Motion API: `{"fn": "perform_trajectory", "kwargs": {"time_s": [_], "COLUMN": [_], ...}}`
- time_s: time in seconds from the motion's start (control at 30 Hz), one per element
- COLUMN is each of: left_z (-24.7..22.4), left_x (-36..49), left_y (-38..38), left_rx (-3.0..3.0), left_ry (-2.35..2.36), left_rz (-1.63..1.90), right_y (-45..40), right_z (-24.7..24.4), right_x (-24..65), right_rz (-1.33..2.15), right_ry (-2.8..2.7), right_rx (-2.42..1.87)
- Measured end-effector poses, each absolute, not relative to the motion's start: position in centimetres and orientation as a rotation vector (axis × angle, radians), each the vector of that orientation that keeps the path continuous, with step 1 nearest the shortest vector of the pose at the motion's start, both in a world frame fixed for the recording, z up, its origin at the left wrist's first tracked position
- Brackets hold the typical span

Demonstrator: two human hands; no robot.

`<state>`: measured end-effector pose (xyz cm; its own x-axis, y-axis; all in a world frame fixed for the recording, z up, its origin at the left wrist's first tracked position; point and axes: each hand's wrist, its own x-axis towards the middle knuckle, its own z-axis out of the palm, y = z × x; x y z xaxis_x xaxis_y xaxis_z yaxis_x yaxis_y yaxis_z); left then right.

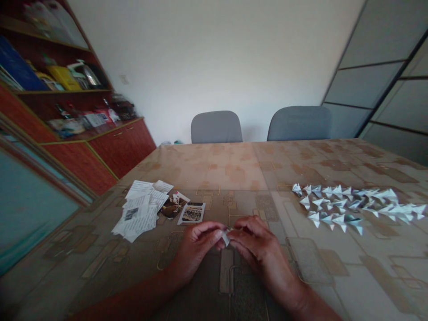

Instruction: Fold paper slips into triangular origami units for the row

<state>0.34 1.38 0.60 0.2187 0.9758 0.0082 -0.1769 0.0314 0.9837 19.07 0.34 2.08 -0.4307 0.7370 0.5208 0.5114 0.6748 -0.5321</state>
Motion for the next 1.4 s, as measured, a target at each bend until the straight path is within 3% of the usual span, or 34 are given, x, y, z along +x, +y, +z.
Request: {"fn": "perform_trajectory", "kwargs": {"time_s": [0.2, 0.4, 0.6, 0.8, 1.4], "left_z": [0.7, 0.4, 0.7, 1.2, 1.2], "left_x": [0.4, 0.4, 0.3, 0.2, 0.1], "left_y": [1.4, 1.4, 1.4, 1.1, 1.0], "left_rx": [1.175, 1.172, 1.135, 1.127, 1.152], "left_ry": [0.919, 0.909, 0.894, 0.885, 0.868], "left_rz": [1.120, 1.123, 1.144, 1.163, 1.135], "right_y": [0.3, 0.3, 0.6, 0.2, -0.1], "right_z": [2.1, 2.3, 1.5, 0.6, 1.0], "right_x": [18.9, 18.9, 18.4, 17.2, 17.1], "right_rz": [0.334, 0.506, 1.039, 1.487, 1.510], "right_ry": [-2.132, -2.062, -1.395, -1.016, -1.000], "right_rx": [-0.944, -0.952, -1.112, -0.990, -0.968]}}
